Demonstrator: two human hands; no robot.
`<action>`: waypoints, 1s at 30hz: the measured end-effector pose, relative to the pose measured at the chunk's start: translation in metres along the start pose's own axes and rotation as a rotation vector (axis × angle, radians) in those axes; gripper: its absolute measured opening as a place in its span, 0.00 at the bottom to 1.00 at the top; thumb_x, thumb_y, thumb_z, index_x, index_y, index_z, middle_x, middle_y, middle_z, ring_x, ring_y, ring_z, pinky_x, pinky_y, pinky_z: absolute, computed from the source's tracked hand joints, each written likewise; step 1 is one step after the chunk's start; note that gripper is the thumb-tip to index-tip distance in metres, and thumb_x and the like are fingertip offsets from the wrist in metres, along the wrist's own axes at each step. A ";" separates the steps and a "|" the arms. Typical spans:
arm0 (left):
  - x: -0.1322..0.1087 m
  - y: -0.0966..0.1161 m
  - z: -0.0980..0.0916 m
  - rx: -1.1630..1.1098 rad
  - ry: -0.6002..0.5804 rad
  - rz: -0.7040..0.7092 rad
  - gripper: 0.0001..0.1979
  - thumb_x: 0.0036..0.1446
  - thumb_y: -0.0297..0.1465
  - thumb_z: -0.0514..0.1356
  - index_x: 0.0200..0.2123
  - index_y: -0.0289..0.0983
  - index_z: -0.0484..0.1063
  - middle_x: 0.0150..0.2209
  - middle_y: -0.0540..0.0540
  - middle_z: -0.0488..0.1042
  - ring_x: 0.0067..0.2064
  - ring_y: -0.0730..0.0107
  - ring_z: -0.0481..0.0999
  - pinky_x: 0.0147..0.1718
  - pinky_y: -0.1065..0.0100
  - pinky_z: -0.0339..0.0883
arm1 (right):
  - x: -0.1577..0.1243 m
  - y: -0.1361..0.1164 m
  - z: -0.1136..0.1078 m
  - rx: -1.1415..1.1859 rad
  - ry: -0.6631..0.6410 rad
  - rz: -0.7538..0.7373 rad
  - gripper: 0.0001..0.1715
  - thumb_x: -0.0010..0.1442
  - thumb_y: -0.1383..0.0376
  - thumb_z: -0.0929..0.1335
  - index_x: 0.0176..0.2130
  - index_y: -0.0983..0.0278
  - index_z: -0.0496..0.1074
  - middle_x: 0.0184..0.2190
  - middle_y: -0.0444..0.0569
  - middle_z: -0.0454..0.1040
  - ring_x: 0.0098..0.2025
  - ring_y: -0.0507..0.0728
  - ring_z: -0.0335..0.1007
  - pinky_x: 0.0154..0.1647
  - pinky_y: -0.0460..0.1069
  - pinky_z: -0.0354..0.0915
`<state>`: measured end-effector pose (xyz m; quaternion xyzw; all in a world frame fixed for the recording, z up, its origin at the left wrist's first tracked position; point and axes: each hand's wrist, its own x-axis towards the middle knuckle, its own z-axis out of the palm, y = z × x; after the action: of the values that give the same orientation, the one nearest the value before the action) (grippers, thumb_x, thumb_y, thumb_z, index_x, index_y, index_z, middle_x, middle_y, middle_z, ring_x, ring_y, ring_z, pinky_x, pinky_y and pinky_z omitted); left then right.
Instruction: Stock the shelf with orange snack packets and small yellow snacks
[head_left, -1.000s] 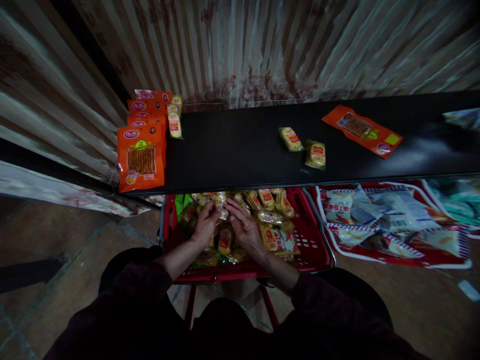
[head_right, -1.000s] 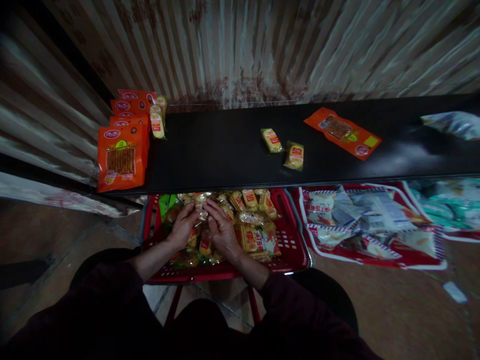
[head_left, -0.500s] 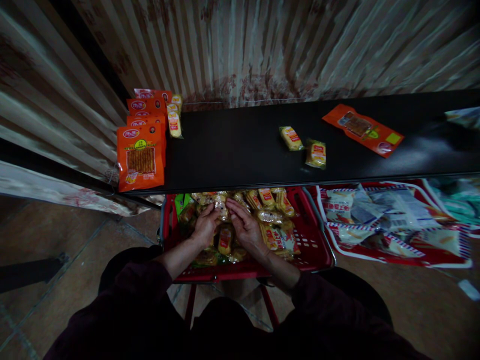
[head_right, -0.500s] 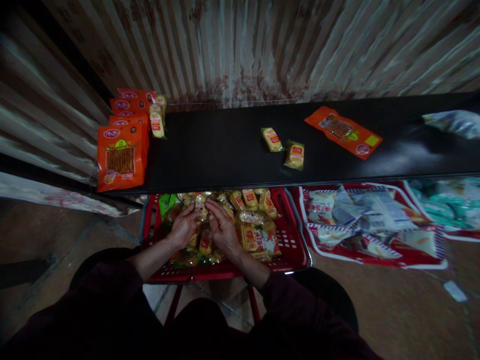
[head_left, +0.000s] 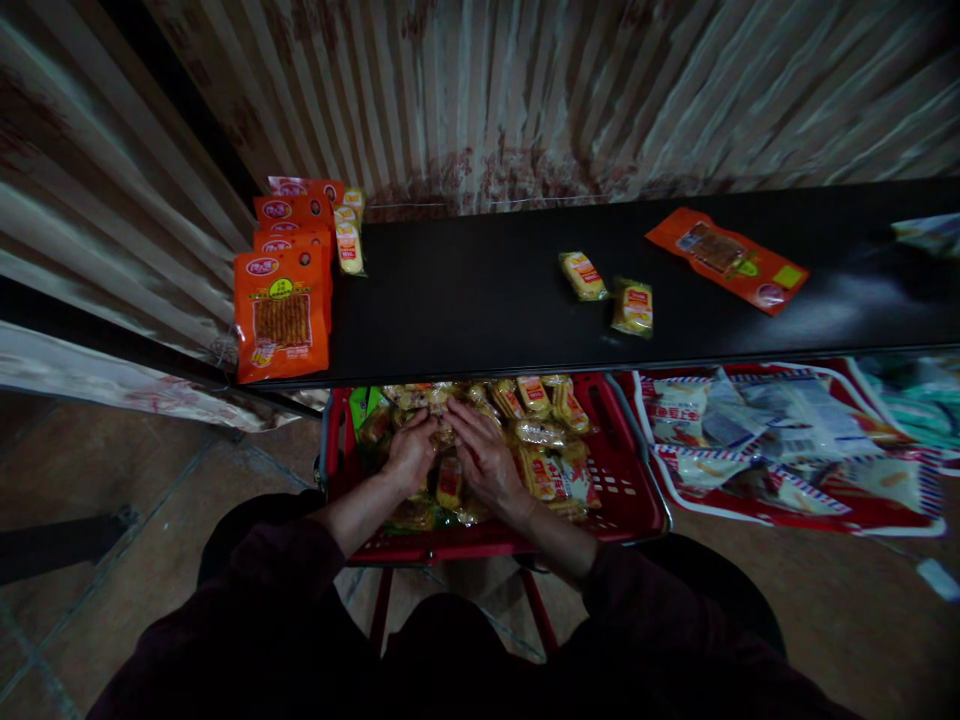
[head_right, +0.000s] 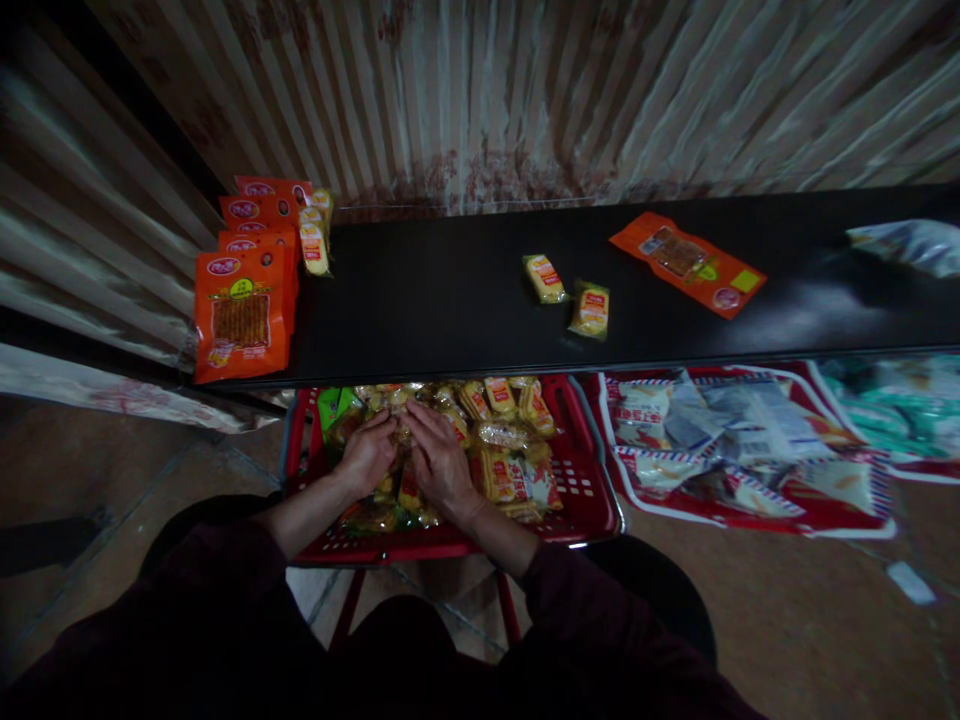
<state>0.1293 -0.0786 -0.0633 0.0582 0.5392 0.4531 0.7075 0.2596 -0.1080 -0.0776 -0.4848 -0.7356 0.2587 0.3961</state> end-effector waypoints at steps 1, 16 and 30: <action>0.001 0.000 -0.001 -0.011 -0.010 0.001 0.13 0.48 0.20 0.60 0.39 0.37 0.69 0.40 0.46 0.77 0.46 0.72 0.75 0.48 0.70 0.65 | 0.000 0.000 0.001 -0.014 -0.004 -0.016 0.27 0.62 0.70 0.59 0.59 0.57 0.64 0.60 0.52 0.65 0.62 0.60 0.60 0.61 0.63 0.59; 0.003 0.002 -0.005 -0.095 -0.131 -0.068 0.07 0.46 0.22 0.57 0.31 0.37 0.68 0.34 0.46 0.76 0.41 0.66 0.75 0.42 0.65 0.69 | -0.002 0.001 0.001 -0.123 -0.046 -0.171 0.31 0.61 0.73 0.59 0.63 0.61 0.57 0.62 0.56 0.61 0.64 0.62 0.55 0.61 0.66 0.60; -0.006 0.011 -0.001 -0.059 -0.115 -0.108 0.05 0.48 0.24 0.58 0.31 0.36 0.70 0.33 0.47 0.76 0.39 0.68 0.75 0.42 0.62 0.71 | -0.006 0.009 0.005 -0.118 -0.057 -0.111 0.33 0.61 0.74 0.58 0.64 0.61 0.55 0.63 0.56 0.59 0.65 0.62 0.54 0.61 0.64 0.61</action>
<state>0.1219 -0.0768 -0.0530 0.0340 0.4862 0.4260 0.7622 0.2618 -0.1101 -0.0893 -0.4584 -0.7863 0.2063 0.3593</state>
